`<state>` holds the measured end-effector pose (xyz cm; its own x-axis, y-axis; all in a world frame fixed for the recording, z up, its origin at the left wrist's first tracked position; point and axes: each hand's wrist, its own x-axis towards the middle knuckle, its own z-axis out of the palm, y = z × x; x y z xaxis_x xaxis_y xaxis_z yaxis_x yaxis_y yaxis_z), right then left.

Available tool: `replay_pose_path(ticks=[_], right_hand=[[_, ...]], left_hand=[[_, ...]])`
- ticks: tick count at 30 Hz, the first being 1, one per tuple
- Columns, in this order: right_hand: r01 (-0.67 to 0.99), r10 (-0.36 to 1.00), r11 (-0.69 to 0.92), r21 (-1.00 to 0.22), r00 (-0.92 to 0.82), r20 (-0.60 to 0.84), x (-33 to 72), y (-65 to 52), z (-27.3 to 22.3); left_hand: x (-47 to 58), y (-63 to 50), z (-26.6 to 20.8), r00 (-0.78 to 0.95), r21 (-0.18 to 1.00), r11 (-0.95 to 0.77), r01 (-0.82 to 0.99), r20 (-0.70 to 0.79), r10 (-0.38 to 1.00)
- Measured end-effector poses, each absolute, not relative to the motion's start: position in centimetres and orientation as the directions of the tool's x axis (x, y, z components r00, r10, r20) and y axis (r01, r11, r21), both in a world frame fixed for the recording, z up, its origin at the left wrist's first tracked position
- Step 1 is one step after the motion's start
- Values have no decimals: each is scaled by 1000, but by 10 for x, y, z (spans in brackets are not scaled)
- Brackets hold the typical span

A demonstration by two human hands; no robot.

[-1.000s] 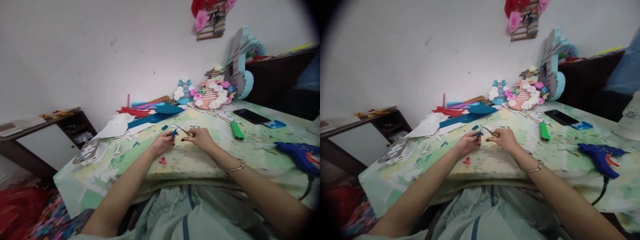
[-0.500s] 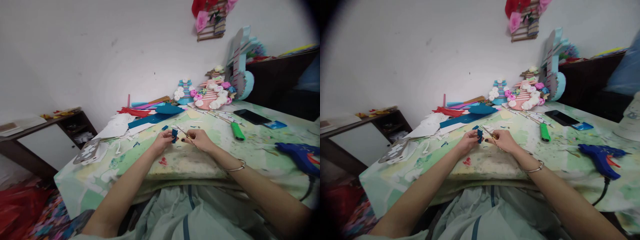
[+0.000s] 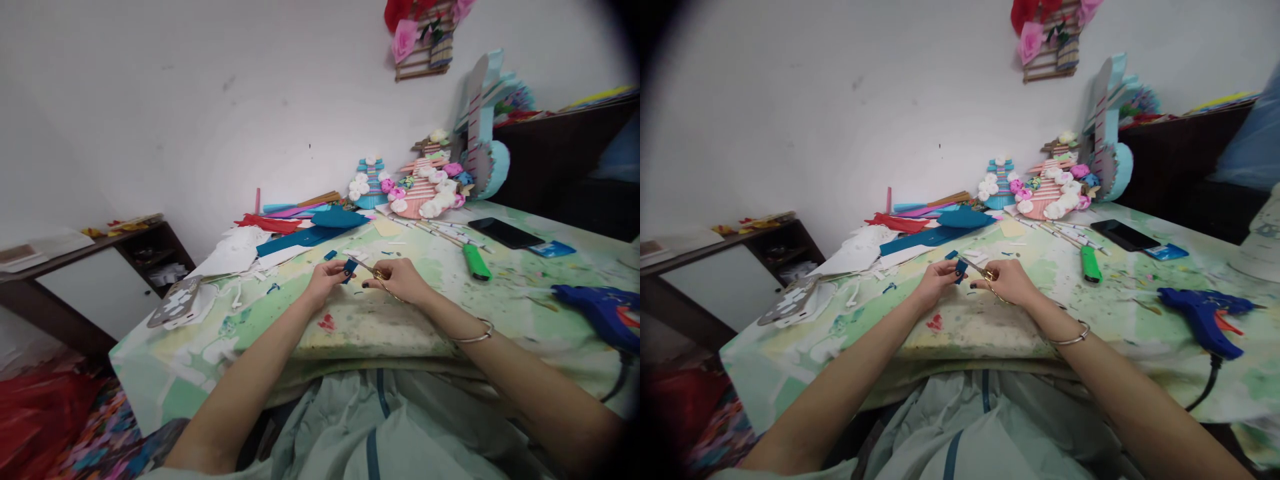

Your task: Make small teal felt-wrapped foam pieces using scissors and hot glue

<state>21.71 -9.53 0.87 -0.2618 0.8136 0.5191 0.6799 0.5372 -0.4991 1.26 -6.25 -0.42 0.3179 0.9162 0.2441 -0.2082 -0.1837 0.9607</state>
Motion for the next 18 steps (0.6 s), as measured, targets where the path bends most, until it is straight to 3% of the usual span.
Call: replay_pose_path(ticks=[18], right_hand=[[722, 819, 487, -492, -180, 545, 221, -90, 10]], left_hand=[[12, -62, -6, 310, 958, -215, -191, 266, 913]])
